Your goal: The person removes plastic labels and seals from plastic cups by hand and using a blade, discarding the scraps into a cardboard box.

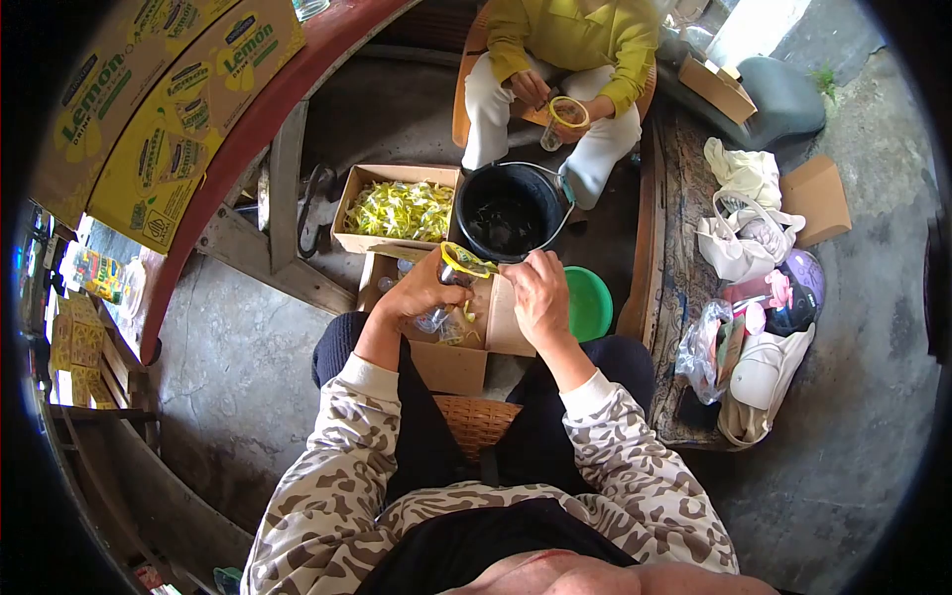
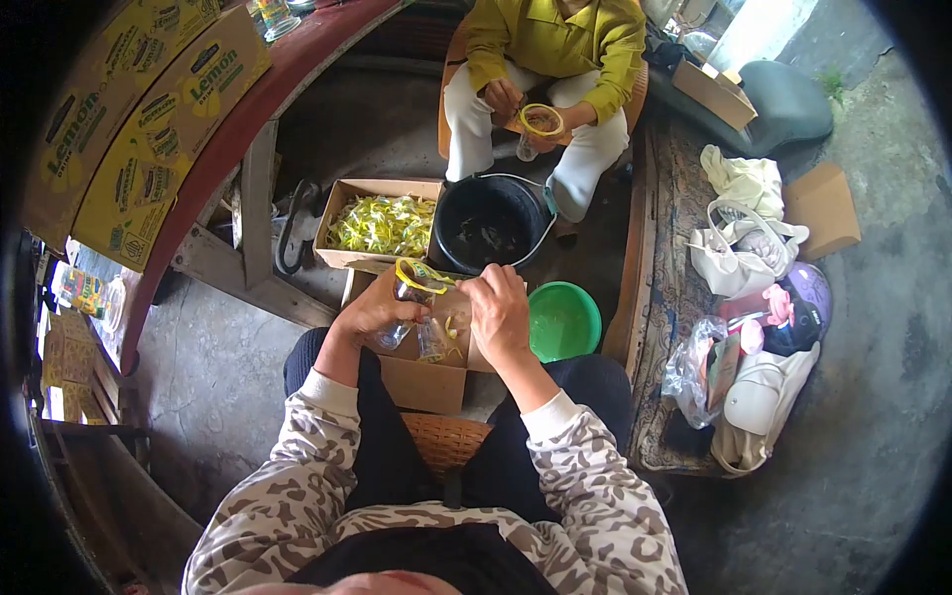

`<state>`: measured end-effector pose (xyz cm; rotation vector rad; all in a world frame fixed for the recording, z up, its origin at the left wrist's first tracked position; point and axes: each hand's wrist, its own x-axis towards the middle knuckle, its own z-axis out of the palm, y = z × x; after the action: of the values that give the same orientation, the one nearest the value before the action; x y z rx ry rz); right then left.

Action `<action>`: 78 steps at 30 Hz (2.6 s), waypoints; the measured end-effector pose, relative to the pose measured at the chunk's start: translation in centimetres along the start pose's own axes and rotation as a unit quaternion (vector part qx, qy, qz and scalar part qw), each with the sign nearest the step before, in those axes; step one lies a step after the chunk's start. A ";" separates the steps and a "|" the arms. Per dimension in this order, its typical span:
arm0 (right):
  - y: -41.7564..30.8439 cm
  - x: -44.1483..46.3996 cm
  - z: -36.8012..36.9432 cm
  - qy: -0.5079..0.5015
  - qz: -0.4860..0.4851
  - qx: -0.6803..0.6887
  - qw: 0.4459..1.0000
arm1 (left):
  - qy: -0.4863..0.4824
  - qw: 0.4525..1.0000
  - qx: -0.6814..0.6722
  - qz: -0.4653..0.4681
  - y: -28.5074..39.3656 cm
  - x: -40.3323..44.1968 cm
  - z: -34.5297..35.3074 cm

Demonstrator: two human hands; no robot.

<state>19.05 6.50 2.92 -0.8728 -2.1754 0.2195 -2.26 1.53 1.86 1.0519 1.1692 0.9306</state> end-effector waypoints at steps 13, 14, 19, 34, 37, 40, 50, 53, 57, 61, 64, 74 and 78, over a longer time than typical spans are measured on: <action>0.5 0.3 -0.8 0.004 0.013 0.009 1.000 | 0.159 0.969 0.164 0.091 -1.4 0.4 -0.4; 0.4 0.3 -0.9 0.004 0.014 0.009 1.000 | 0.164 0.973 0.143 0.079 -1.5 0.3 -0.4; -0.1 0.1 -0.8 0.016 -0.041 -0.048 0.998 | 0.121 0.983 0.132 0.045 -2.0 0.7 -0.6; 0.5 -0.4 0.0 -0.012 0.053 0.045 0.998 | 0.164 0.935 0.291 0.120 0.1 -0.2 0.3; 0.0 -0.3 -0.1 -0.009 0.029 0.029 0.999 | 0.181 0.934 0.290 0.108 -0.6 -0.2 0.3; -0.4 -0.1 -0.3 -0.007 0.008 0.008 1.000 | 0.191 0.937 0.272 0.109 -1.0 0.1 0.3; -0.9 -0.9 0.0 -0.041 -0.024 -0.026 0.999 | 0.116 0.966 0.233 0.010 -1.6 0.1 0.3; -0.6 -0.8 0.2 -0.041 -0.004 -0.003 0.999 | 0.151 0.963 0.222 0.030 -3.4 0.7 -0.1; -0.6 -0.8 -0.1 -0.024 -0.006 0.000 1.000 | 0.142 0.963 0.227 0.010 -2.0 0.0 -0.2; -0.8 -1.0 -0.3 -0.031 -0.032 -0.025 0.999 | 0.101 0.988 0.113 -0.032 -0.2 -0.9 0.7; -0.8 -1.1 0.3 -0.027 -0.027 -0.020 0.999 | 0.063 0.992 0.071 -0.082 1.1 -1.4 1.2; 0.0 -0.6 0.0 -0.023 0.028 0.007 0.999 | 0.171 0.933 0.279 0.150 -1.4 -0.2 -0.2; -0.3 -0.7 0.3 -0.016 -0.002 -0.014 1.000 | 0.171 0.941 0.283 0.076 -1.6 0.1 -0.1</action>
<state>19.05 5.90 2.43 -0.8870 -2.2142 0.2020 -2.34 1.18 0.26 1.4942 1.7300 0.9431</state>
